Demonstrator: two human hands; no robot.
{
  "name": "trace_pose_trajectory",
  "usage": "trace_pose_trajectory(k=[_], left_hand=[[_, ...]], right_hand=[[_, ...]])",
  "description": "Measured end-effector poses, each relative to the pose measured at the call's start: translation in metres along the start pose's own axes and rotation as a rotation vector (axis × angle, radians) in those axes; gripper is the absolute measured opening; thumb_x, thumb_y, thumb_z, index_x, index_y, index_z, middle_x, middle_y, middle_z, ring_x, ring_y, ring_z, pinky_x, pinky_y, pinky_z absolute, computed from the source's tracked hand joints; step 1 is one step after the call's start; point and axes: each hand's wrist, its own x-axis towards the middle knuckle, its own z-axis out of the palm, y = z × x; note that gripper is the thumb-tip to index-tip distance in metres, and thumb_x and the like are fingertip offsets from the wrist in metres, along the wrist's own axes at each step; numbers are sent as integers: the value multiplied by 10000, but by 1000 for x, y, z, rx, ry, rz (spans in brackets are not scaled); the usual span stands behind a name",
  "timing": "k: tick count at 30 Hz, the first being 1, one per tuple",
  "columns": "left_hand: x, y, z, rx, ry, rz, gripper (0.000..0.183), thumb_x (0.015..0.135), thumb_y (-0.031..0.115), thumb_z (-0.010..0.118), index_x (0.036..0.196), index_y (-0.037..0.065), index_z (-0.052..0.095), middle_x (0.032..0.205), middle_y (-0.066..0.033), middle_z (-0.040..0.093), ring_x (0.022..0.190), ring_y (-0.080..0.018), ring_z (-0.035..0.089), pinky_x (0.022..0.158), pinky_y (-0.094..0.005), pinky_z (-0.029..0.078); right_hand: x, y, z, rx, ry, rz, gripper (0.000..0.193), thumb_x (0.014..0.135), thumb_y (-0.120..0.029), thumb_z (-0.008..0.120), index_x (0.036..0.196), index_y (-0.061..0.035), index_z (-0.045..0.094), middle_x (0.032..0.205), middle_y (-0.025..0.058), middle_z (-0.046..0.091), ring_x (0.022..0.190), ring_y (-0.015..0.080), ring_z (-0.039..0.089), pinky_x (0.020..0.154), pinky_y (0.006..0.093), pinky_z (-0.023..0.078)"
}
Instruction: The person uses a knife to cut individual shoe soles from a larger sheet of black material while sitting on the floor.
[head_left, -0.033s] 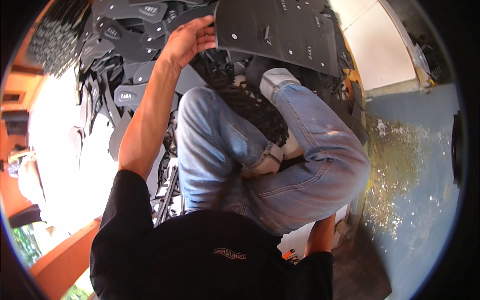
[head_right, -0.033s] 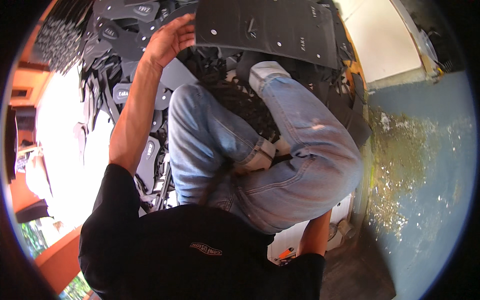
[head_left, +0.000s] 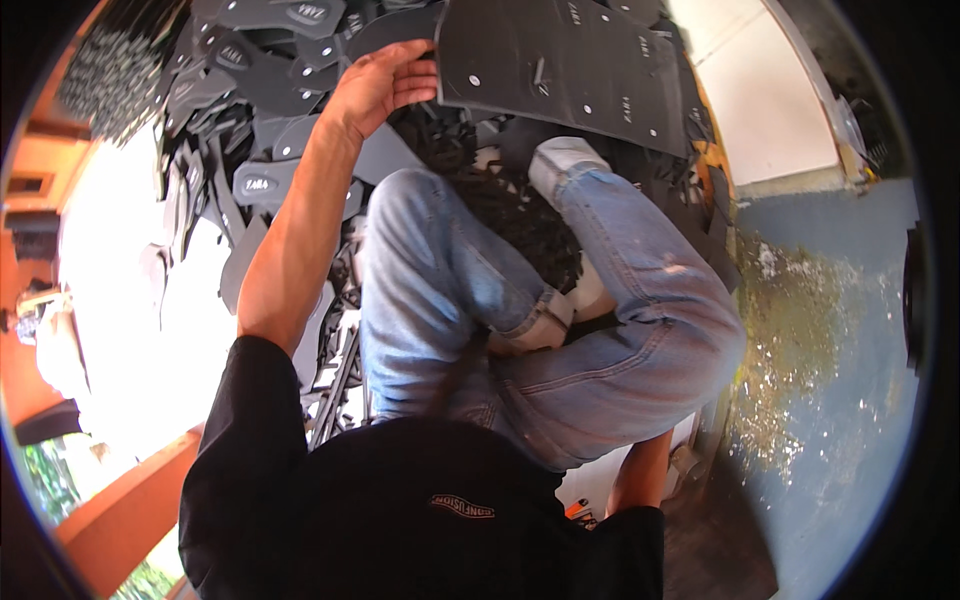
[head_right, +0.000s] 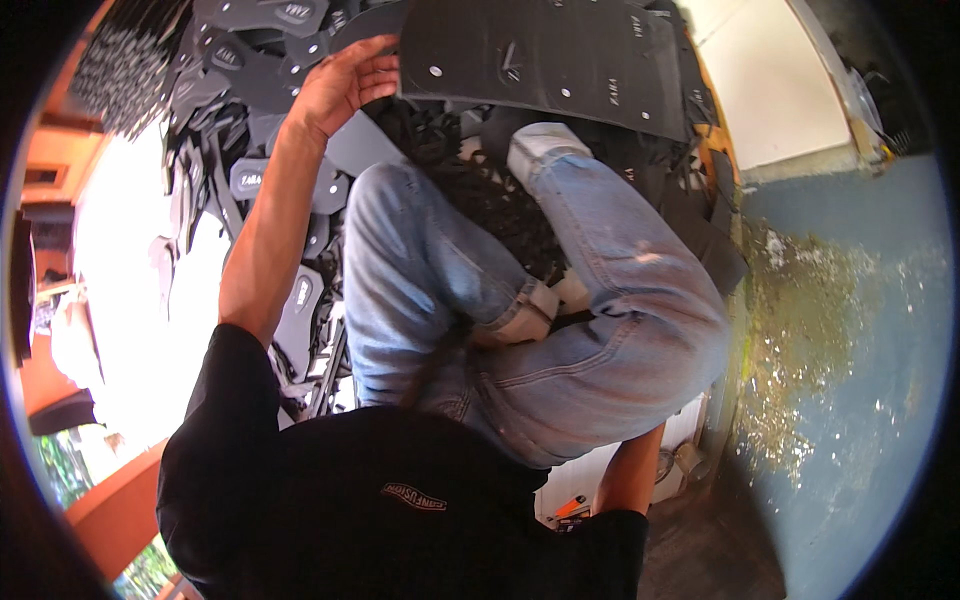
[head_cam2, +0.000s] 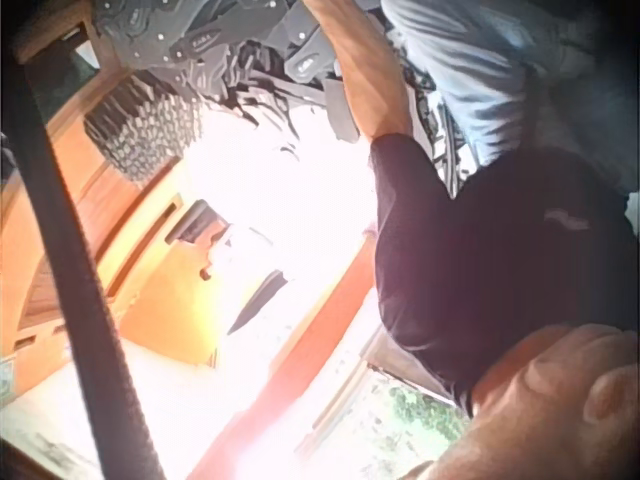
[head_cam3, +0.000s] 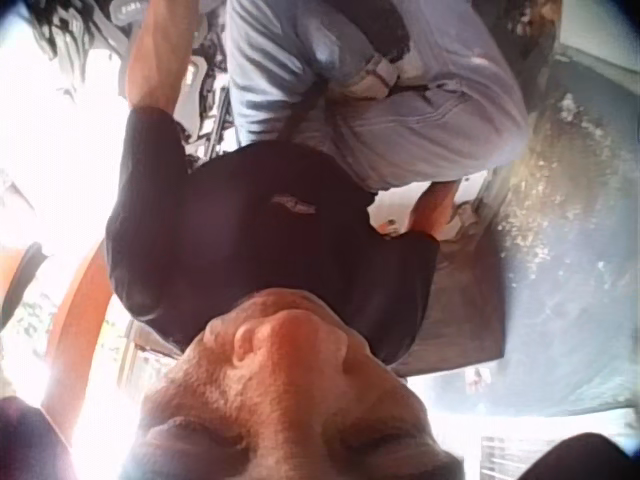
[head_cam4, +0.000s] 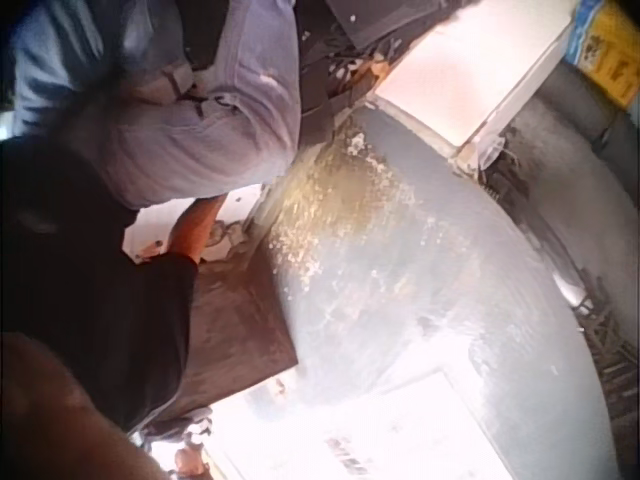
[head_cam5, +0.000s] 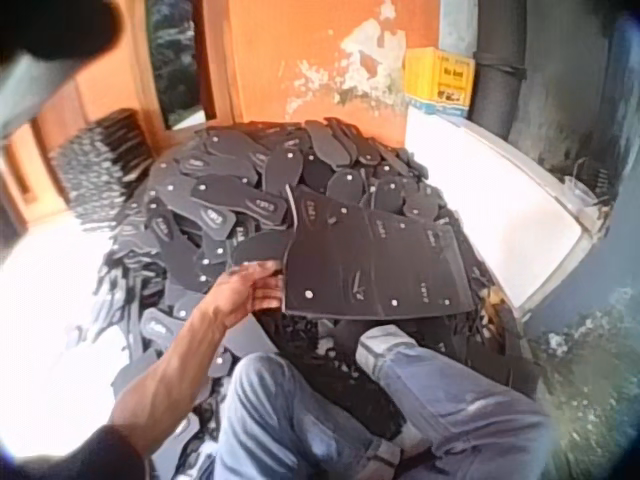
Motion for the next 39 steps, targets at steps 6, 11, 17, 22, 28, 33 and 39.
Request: trace_pose_trajectory(k=[6, 11, 17, 22, 28, 33, 39], left_hand=[[-90, -41, -74, 396, 499, 71, 372, 903, 244, 508, 1151, -30, 552, 992, -149, 642, 872, -209, 633, 761, -288, 508], [-247, -138, -114, 679, 849, 73, 240, 873, 147, 487, 979, -13, 632, 752, -73, 654, 692, -117, 615, 631, -256, 485], [-380, -214, -38, 1081, 718, -210, 331, 798, 134, 615, 1114, 40, 581, 988, -157, 615, 952, -272, 587, 825, -358, 454], [-425, -222, -7, 1431, 565, -332, 568, 760, 261, 662, 1279, 139, 466, 1305, -111, 431, 1220, -321, 375, 982, -468, 309], [-367, -172, -71, 1079, 770, -73, 189, 765, 137, 662, 923, 38, 635, 926, -113, 630, 893, -287, 590, 839, -388, 436], [-278, -151, -153, 1494, 746, -74, 879, 651, 413, 747, 1382, 170, 323, 1403, -153, 305, 1299, -380, 264, 1018, -514, 247], [-243, -124, -212, 1531, 664, -118, 858, 594, 326, 799, 1345, 220, 397, 1337, -191, 385, 1191, -382, 423, 937, -468, 412]], right_hand=[[-9, 6, -19, 4, 46, 10, 258, 835, -275, 614, 884, -23, 602, 745, 35, 577, 637, 95, 529, 539, 241, 413], [-8, -3, -23, 16, 61, 6, 262, 834, -275, 617, 886, -19, 600, 760, 41, 577, 658, 99, 531, 557, 242, 415], [-13, -8, -51, 25, 130, -25, 269, 833, -275, 621, 889, -13, 597, 779, 49, 576, 683, 103, 534, 579, 243, 417], [-6, -35, -62, 6, 155, -85, 274, 832, -275, 624, 892, -9, 595, 794, 56, 576, 703, 107, 536, 597, 244, 419], [-2, -93, -81, -39, 307, -204, 280, 831, -275, 628, 894, -4, 592, 812, 64, 576, 728, 112, 539, 619, 245, 422], [33, -125, -70, 100, 254, -227, 287, 826, -290, 653, 959, -38, 612, 706, -24, 477, 631, 59, 416, 548, 220, 334], [60, -143, -46, -258, 192, -419, 300, 836, -301, 641, 960, -29, 616, 694, -27, 503, 568, 48, 399, 480, 215, 294]])
